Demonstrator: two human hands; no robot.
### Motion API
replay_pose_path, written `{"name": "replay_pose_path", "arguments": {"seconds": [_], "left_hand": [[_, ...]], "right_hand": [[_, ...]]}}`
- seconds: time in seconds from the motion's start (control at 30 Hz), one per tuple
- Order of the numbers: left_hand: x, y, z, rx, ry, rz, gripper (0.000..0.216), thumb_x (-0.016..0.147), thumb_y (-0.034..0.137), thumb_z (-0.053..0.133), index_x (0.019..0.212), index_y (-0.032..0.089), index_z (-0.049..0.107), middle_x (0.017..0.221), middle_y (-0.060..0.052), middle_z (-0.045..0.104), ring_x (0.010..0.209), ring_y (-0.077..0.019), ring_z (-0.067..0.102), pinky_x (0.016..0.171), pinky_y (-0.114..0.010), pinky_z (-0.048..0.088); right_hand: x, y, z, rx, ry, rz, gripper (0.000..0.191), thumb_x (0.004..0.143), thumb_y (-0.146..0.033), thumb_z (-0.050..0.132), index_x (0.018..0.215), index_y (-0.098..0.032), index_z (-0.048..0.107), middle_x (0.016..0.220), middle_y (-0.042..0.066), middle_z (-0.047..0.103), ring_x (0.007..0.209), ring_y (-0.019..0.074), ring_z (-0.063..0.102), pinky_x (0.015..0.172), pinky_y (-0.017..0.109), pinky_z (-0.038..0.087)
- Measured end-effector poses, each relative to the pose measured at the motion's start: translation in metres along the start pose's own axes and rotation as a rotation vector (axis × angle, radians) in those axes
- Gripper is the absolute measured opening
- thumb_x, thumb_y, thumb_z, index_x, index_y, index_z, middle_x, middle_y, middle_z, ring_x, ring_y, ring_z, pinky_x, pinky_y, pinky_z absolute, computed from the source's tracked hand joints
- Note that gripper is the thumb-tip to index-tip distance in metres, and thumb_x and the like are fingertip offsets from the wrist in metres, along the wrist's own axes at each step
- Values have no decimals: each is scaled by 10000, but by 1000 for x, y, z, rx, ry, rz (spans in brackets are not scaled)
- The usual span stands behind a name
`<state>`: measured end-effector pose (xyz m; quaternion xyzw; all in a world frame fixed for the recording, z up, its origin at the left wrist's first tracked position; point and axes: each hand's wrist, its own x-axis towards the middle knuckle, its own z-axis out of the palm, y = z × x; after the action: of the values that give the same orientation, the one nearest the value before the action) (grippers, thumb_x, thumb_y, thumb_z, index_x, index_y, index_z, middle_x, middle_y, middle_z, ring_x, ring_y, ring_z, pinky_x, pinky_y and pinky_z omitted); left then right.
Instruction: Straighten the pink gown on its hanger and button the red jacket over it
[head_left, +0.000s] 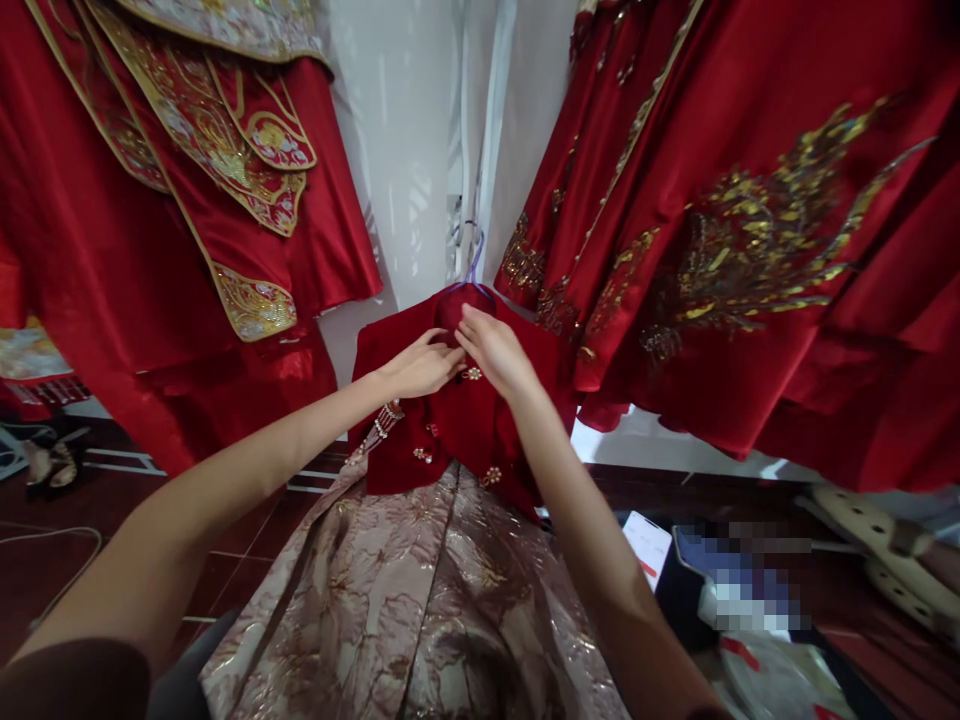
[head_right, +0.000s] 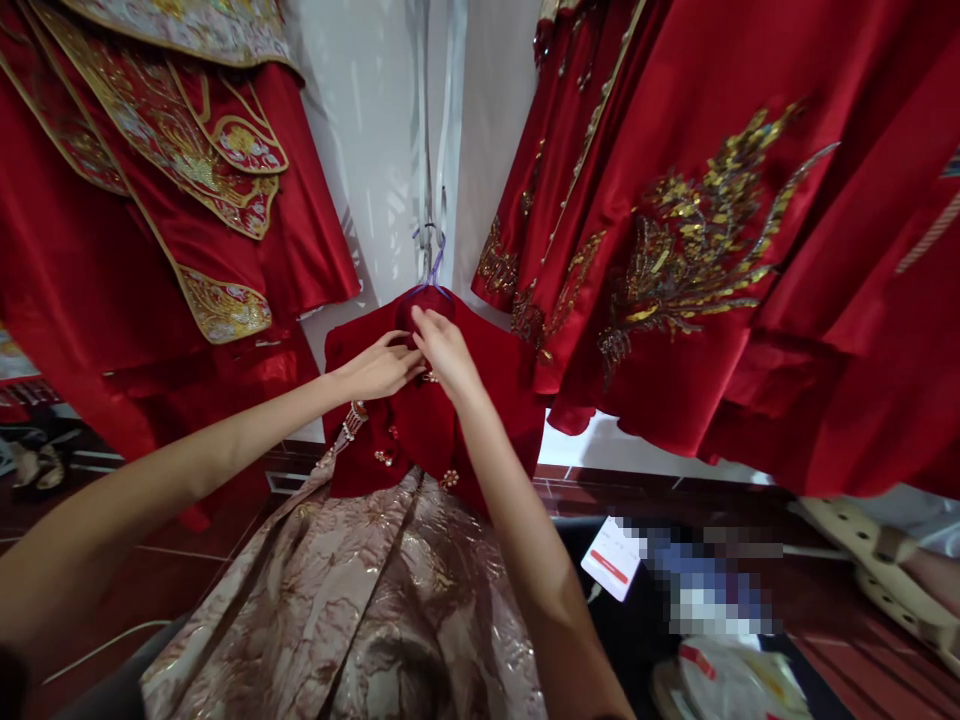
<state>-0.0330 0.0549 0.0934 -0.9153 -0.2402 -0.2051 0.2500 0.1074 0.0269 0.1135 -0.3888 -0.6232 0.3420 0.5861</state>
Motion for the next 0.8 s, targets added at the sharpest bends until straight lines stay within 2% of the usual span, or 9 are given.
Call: {"name": "replay_pose_path", "arguments": {"seconds": [0.1,0.17,0.27,0.37,0.47,0.57,0.63,0.73,0.8], "left_hand": [[-15,-1,0,69,73,-281,285,838,178,448,1105,104,514,798,-89,655,801,-224,629,1030,-487,283],[-24,-3,0,131,168,-462,412,796,115,452,1208,113,457,1016,-153,631,993,-277,592,1049,-535,227],[-34,-11,4,148,259,-669,601,743,133,538,1315,131,356,1320,-218,422,1256,-372,391,1072,-593,147],[-42,-25,15,-23,236,-875,887,594,221,726,1349,108,276,1369,-255,287,1293,-437,310,1044,-596,234],[-49,-44,27,-200,171,-909,977,529,237,769,1360,136,265,1384,-237,261,1266,-391,384,1008,-501,357],[-53,-69,30,-301,84,-880,726,617,166,663,1295,166,405,1277,-175,468,1146,-298,532,962,-397,423],[-53,-87,25,-331,47,-942,559,640,133,604,1191,190,530,1138,-129,601,1083,-287,577,936,-379,434],[-52,-110,10,-349,44,-1060,372,643,141,577,1003,203,646,1006,-101,678,1028,-301,606,884,-380,447],[-54,-119,-2,-413,80,-1139,255,652,174,579,892,182,667,932,-97,697,958,-281,633,828,-351,470]], "right_hand": [[-5,22,25,-388,290,-55,877,800,-568,506,1379,41,256,1440,296,285,1363,348,265,1083,489,277],[-14,38,30,-610,465,-37,903,816,-573,480,1355,113,248,1376,367,321,1316,413,306,1050,540,273],[-27,58,18,-779,582,-33,838,847,-591,407,1324,93,312,1264,364,440,1198,427,438,969,551,342],[-32,69,-12,-809,563,-37,769,863,-618,339,1227,53,431,1154,341,529,1114,394,518,922,519,392],[-29,73,-45,-850,538,-45,717,868,-613,336,1143,26,511,1110,324,567,1085,371,552,910,480,420],[-20,67,-75,-899,512,3,667,866,-598,367,1092,-2,564,1043,300,614,1041,360,590,878,449,449],[-11,57,-92,-952,469,81,661,851,-598,406,1072,-2,588,1008,297,634,1013,362,609,850,429,462],[6,38,-116,-1065,339,148,677,793,-648,470,1024,-32,631,948,269,662,957,354,632,784,391,474],[18,25,-131,-1120,188,130,674,756,-693,483,953,-74,664,900,220,679,905,330,644,727,352,470]]}}
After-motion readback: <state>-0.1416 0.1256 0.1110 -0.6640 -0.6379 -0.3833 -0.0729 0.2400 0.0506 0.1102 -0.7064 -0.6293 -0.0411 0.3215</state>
